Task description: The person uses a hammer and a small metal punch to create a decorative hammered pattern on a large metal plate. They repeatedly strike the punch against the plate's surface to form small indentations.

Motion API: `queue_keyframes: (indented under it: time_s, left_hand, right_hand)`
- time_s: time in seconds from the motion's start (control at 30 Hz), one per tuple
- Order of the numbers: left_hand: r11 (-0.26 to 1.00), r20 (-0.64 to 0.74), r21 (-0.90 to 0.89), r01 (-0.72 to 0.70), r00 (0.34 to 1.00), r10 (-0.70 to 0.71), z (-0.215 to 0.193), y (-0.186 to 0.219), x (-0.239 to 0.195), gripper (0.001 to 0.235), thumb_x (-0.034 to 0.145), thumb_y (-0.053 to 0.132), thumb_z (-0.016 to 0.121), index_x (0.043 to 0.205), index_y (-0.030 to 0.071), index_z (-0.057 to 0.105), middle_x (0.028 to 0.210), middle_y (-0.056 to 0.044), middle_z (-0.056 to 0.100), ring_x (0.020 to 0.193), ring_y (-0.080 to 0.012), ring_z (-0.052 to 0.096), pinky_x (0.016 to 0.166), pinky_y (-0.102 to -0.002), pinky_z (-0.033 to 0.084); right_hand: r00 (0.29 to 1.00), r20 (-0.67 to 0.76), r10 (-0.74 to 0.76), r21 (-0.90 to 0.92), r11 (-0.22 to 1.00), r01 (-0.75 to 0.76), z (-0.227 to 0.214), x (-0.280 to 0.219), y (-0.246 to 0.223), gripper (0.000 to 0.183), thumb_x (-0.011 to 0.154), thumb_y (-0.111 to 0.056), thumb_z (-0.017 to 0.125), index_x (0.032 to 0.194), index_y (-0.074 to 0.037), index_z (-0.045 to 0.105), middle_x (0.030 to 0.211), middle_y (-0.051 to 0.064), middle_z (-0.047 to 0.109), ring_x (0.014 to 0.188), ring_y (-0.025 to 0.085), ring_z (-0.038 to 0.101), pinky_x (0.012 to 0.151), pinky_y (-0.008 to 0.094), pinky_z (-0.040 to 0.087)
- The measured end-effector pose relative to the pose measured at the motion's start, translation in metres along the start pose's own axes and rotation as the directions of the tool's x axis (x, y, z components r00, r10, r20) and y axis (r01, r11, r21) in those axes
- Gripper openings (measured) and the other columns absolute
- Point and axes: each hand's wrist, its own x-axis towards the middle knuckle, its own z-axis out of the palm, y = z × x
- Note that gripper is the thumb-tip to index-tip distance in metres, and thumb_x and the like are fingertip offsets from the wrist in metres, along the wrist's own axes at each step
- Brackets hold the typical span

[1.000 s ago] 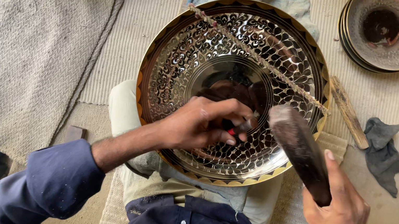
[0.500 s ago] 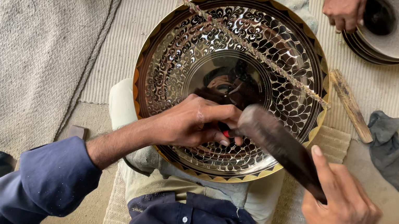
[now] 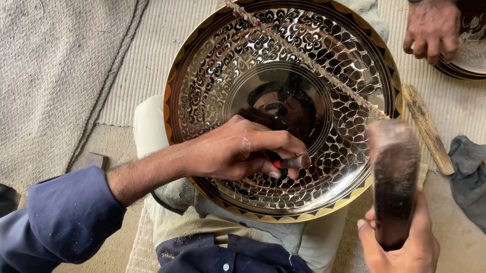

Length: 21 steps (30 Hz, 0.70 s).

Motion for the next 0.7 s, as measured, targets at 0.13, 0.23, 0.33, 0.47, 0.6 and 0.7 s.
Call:
queue_keyframes:
  time_s: [0.13, 0.23, 0.33, 0.47, 0.6, 0.7]
  left_hand:
    - [1.0, -0.002, -0.011, 0.018, 1.0, -0.018, 0.0, 0.001, 0.0, 0.046, 0.089, 0.002, 0.076, 0.131, 0.011, 0.06, 0.122, -0.003, 0.075, 0.115, -0.0212, 0.075, 0.091, -0.034, 0.067]
    - [1.0, 0.005, -0.023, -0.016, 1.0, 0.016, -0.001, 0.002, -0.001, 0.045, 0.09, 0.002, 0.075, 0.132, 0.01, 0.06, 0.123, -0.004, 0.075, 0.115, -0.0216, 0.075, 0.091, -0.035, 0.067]
    - [1.0, 0.0, -0.005, 0.011, 1.0, -0.011, -0.001, 0.003, 0.0, 0.045, 0.09, 0.002, 0.076, 0.131, 0.011, 0.061, 0.12, -0.003, 0.076, 0.113, -0.021, 0.076, 0.091, -0.036, 0.066]
    - [1.0, 0.016, -0.002, 0.017, 1.0, -0.017, -0.003, 0.003, 0.0, 0.045, 0.09, 0.002, 0.075, 0.131, 0.011, 0.06, 0.119, -0.003, 0.076, 0.113, -0.0213, 0.076, 0.089, -0.036, 0.066]
    - [0.999, 0.025, -0.002, 0.044, 0.999, -0.044, -0.003, 0.004, -0.001, 0.046, 0.089, 0.002, 0.076, 0.132, 0.011, 0.061, 0.117, -0.003, 0.077, 0.11, -0.0213, 0.077, 0.088, -0.035, 0.066]
    - [1.0, 0.012, 0.008, 0.017, 1.0, -0.017, -0.002, 0.003, 0.001, 0.047, 0.089, 0.003, 0.075, 0.133, 0.012, 0.06, 0.119, -0.003, 0.077, 0.111, -0.0221, 0.076, 0.09, -0.036, 0.066]
  right_hand:
    - [0.995, 0.036, 0.088, 0.071, 0.993, -0.091, -0.001, 0.001, -0.001, 0.078, 0.076, -0.004, 0.075, 0.149, -0.012, 0.048, 0.098, 0.007, 0.07, 0.087, 0.026, 0.073, 0.077, 0.042, 0.059]
    - [0.995, 0.083, 0.052, -0.101, 0.994, -0.043, -0.002, 0.001, 0.0, 0.076, 0.074, -0.001, 0.077, 0.145, -0.014, 0.053, 0.097, 0.009, 0.072, 0.086, 0.028, 0.073, 0.077, 0.043, 0.059]
    - [0.993, 0.053, 0.11, 0.054, 0.992, -0.112, -0.004, 0.001, 0.001, 0.078, 0.075, -0.002, 0.076, 0.148, -0.012, 0.049, 0.097, 0.006, 0.071, 0.086, 0.026, 0.073, 0.078, 0.041, 0.058]
    - [0.991, 0.134, -0.025, -0.344, 0.936, 0.07, -0.007, 0.003, 0.001, 0.084, 0.065, 0.004, 0.076, 0.144, -0.015, 0.056, 0.097, 0.009, 0.075, 0.085, 0.029, 0.074, 0.078, 0.042, 0.06]
    - [0.992, 0.048, 0.117, 0.052, 0.991, -0.119, -0.01, 0.007, 0.001, 0.081, 0.073, -0.003, 0.076, 0.148, -0.012, 0.048, 0.099, 0.007, 0.072, 0.086, 0.025, 0.074, 0.078, 0.04, 0.059]
    - [0.996, 0.082, 0.028, -0.124, 0.992, -0.017, -0.011, 0.008, 0.002, 0.081, 0.069, 0.0, 0.076, 0.146, -0.014, 0.052, 0.1, 0.009, 0.074, 0.089, 0.027, 0.074, 0.081, 0.04, 0.059]
